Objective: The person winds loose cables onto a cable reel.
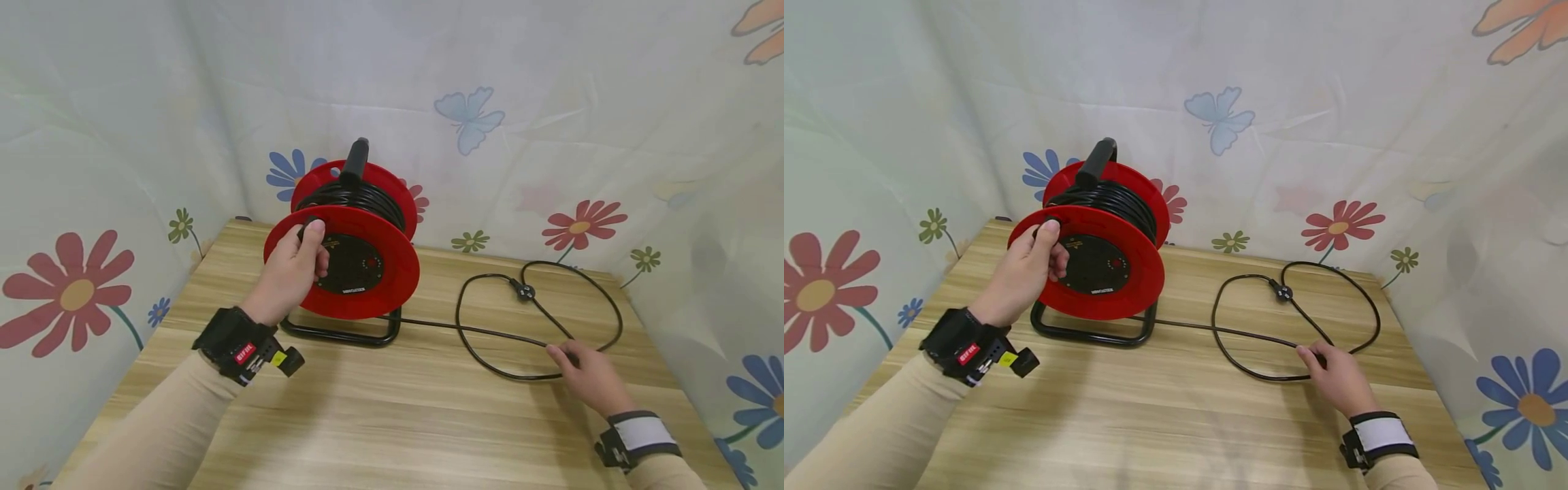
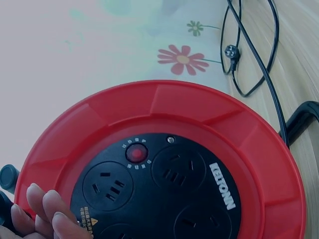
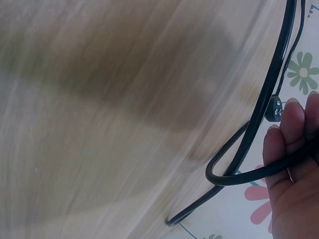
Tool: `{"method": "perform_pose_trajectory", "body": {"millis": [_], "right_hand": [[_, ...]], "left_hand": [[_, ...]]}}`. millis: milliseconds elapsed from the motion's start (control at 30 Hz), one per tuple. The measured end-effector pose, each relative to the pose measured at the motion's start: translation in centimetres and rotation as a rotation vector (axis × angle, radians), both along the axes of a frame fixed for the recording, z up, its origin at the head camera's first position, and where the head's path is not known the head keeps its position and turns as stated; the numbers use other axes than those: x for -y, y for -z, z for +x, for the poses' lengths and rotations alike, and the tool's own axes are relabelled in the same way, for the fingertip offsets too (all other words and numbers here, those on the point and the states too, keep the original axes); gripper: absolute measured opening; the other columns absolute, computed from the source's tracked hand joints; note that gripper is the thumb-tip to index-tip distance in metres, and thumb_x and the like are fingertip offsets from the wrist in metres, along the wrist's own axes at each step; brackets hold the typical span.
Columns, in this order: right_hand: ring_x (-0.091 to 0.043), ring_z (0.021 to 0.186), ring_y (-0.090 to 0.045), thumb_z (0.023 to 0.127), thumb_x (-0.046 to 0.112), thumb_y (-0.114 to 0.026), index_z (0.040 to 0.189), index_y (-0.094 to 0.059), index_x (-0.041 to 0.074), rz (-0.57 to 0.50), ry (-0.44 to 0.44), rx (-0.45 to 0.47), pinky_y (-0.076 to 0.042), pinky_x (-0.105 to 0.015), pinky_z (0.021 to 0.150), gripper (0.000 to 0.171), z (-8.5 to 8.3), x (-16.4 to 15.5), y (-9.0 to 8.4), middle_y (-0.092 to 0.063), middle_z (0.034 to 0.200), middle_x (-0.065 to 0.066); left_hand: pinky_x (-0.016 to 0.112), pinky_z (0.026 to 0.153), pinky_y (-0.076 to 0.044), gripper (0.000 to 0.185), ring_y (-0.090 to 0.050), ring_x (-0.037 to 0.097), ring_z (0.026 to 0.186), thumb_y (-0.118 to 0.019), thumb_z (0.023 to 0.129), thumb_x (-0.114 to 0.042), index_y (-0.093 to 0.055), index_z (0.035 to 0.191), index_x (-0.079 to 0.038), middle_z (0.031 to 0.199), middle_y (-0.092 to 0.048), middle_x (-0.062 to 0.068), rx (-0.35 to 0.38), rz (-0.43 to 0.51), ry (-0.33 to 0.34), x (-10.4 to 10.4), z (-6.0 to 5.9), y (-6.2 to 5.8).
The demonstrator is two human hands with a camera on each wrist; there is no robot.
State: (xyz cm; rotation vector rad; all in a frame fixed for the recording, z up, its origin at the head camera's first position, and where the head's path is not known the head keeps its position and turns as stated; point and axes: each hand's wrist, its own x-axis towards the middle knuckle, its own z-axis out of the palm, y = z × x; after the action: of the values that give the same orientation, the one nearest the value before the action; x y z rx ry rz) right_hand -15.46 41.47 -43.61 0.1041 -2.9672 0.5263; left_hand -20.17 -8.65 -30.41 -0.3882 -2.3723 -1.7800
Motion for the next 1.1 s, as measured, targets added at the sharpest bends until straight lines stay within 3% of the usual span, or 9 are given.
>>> {"method": "perform_pose_trajectory", "body": {"millis": [500,1100], "right_hand": [[-0.016,0.052,-0.041,0.090,0.051,-0.039,0.086,-0.057,0.010,-0.014,0.006,0.038,-0.033,-0.030,0.047,0.045,-0.1,1.1,0.2,-0.044,0.059,0.000],[-0.015,0.056,-0.043,0.089,0.051,-0.040,0.087,-0.059,0.012,-0.012,-0.014,0.017,-0.034,-0.030,0.051,0.043,-0.3,1.4,1.0,-0.050,0.065,0.001]], "left_hand": [[0.037,0.061,-0.044,0.041,-0.052,0.025,0.065,-0.035,0.093,-0.045,-0.046,0.084,-0.006,0.071,-0.051,0.011,-0.023,0.009,0.011,-1.2,-0.1,-0.1],[0.036,0.059,-0.042,0.040,-0.050,0.025,0.063,-0.035,0.094,-0.044,-0.046,0.082,-0.007,0.069,-0.051,0.010,-0.032,0.018,0.049,-2.6,-0.2,-0.1]]}}
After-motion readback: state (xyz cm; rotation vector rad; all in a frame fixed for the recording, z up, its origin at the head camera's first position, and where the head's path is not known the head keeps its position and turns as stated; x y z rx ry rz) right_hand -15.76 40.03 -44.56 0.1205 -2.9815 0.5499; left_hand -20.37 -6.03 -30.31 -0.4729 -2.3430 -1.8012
